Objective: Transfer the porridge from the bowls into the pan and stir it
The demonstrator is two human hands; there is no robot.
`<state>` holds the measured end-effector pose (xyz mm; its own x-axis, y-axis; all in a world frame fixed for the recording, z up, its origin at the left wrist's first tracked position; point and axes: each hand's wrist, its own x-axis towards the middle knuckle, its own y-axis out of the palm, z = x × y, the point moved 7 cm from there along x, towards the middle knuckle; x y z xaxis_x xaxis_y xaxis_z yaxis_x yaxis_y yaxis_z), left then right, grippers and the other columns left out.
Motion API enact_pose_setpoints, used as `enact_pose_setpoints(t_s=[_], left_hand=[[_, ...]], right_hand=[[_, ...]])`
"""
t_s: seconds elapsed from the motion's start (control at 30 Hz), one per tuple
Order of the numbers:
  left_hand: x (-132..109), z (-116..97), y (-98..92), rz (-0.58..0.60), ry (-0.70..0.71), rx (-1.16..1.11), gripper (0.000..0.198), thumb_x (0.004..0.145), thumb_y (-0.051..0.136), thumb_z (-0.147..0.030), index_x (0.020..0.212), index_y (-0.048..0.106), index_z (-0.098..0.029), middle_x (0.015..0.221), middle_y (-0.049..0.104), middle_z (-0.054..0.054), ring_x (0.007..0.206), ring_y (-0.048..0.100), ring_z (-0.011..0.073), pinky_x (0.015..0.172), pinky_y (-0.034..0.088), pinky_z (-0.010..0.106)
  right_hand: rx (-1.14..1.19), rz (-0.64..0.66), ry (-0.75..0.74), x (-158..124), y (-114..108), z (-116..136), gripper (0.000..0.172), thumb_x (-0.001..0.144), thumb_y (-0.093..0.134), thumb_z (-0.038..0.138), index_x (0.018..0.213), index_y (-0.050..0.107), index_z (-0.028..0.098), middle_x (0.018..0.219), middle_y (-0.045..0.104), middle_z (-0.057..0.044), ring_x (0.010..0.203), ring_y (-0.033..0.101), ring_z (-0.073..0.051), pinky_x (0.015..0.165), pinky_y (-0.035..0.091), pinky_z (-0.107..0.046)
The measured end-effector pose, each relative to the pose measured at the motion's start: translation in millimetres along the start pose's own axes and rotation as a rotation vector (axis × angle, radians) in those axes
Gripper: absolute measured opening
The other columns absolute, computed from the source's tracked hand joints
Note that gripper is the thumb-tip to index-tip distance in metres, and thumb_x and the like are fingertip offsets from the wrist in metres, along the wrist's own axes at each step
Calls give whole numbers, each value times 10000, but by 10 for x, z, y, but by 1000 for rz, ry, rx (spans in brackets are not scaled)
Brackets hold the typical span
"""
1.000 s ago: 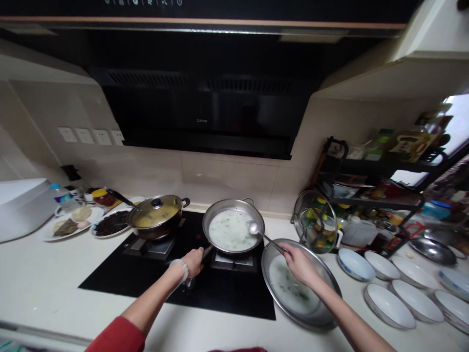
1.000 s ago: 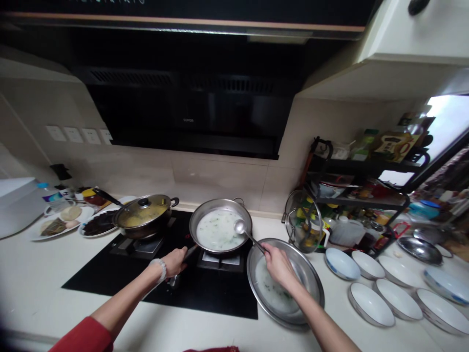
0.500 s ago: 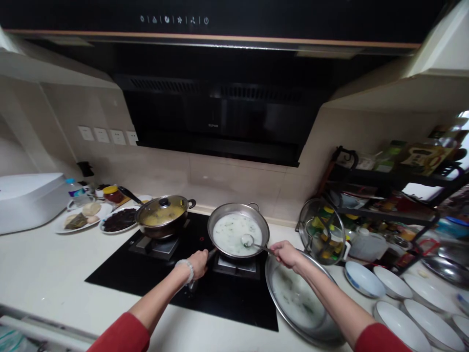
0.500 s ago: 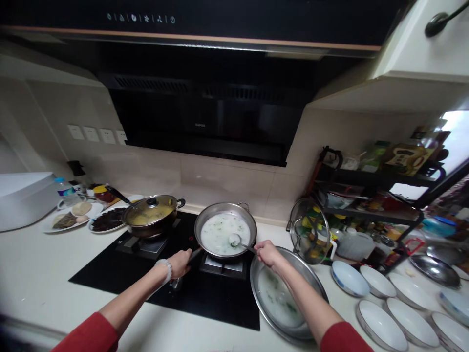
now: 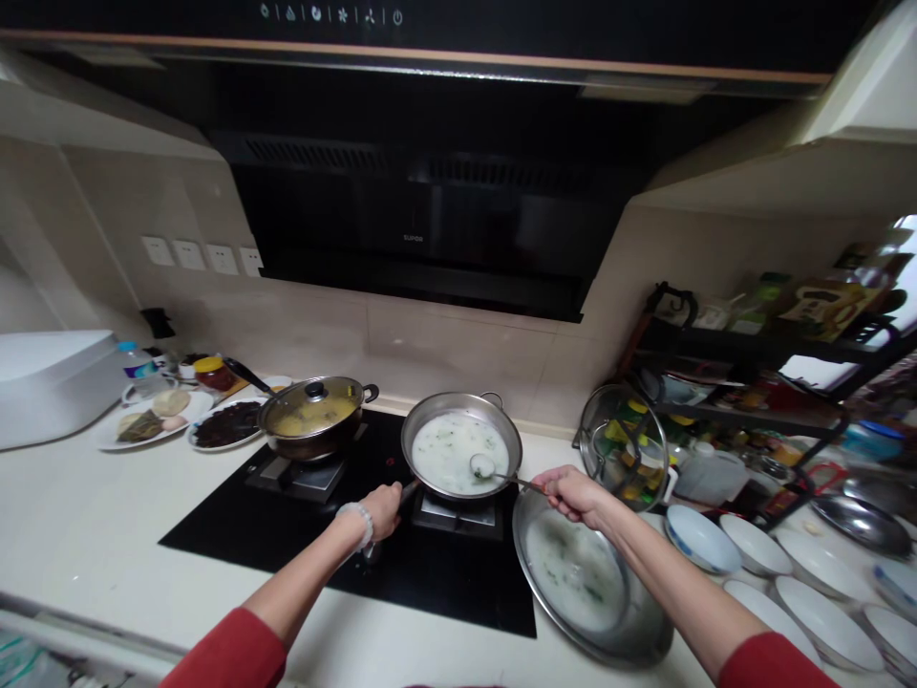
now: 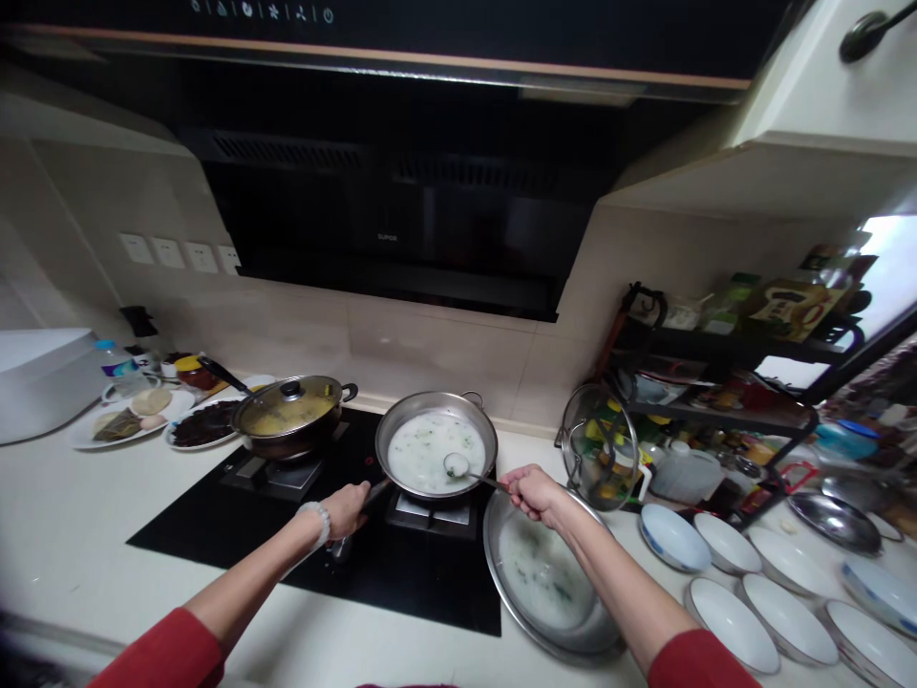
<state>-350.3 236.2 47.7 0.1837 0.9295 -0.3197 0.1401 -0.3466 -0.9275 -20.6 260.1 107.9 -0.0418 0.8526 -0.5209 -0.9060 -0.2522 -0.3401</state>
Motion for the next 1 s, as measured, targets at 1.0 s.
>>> enact_pose_setpoints(t_s=[1.0], left_hand=[[-35, -27, -4, 6, -11, 20, 355, 760, 543, -216, 1101, 506, -128, 1039, 656, 150, 962, 658, 248, 755, 502, 276]], right_hand=[[-111, -84, -70, 189, 210, 42, 94, 660, 540, 99, 700, 584, 172, 392, 429, 76, 338, 311, -50, 379, 185, -185]])
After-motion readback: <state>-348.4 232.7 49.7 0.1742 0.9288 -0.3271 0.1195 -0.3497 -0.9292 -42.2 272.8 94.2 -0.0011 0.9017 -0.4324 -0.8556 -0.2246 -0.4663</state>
